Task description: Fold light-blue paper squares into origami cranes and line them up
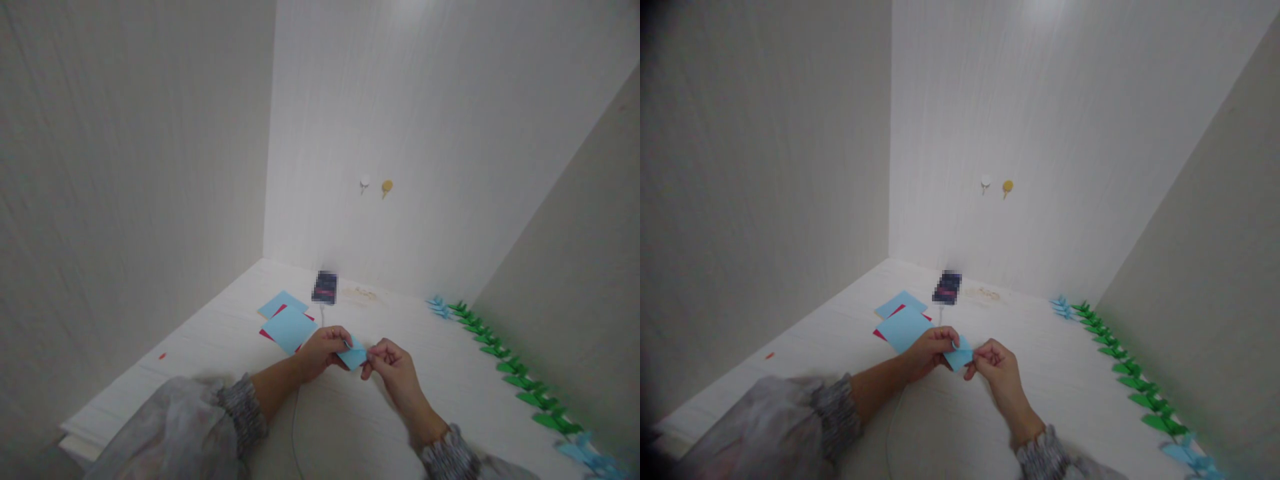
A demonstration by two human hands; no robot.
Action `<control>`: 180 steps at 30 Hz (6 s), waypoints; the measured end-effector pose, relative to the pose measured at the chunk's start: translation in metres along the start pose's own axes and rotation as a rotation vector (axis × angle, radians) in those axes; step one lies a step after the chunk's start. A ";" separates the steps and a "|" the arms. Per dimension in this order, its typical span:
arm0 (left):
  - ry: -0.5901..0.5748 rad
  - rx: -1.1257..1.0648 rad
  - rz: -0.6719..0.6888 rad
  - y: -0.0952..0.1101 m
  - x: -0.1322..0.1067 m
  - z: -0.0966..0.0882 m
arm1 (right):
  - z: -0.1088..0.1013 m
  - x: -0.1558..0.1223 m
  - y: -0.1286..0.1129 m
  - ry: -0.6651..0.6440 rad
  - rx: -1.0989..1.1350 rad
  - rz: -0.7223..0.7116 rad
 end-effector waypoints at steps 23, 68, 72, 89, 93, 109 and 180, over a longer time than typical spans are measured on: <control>-0.047 -0.067 -0.013 0.004 -0.001 0.000 | -0.004 -0.004 -0.006 0.018 0.125 0.111; -0.025 0.638 0.267 -0.007 0.004 -0.009 | -0.007 0.007 0.006 -0.135 -0.163 0.348; -0.010 0.697 0.285 -0.009 0.005 -0.011 | -0.009 0.007 0.012 -0.159 -0.201 0.381; 0.017 0.555 0.154 -0.014 0.012 -0.014 | -0.008 0.006 0.006 -0.235 -0.129 0.371; 0.000 0.559 0.174 -0.011 0.009 -0.011 | -0.009 0.006 0.003 -0.271 -0.041 0.423; -0.021 0.753 0.301 -0.007 0.005 -0.008 | -0.014 0.007 0.013 -0.244 -0.240 0.356; -0.053 0.598 0.129 -0.013 0.009 -0.012 | -0.006 0.003 0.024 -0.251 -0.287 0.306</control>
Point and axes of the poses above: each hand's wrist, its own x-axis towards the middle knuckle, its own z-axis out of the palm, y = z × x, the point moved 2 cm from there along x, towards the middle knuckle, and after that the axes turned 9 degrees about y, right-handed, at the moved point
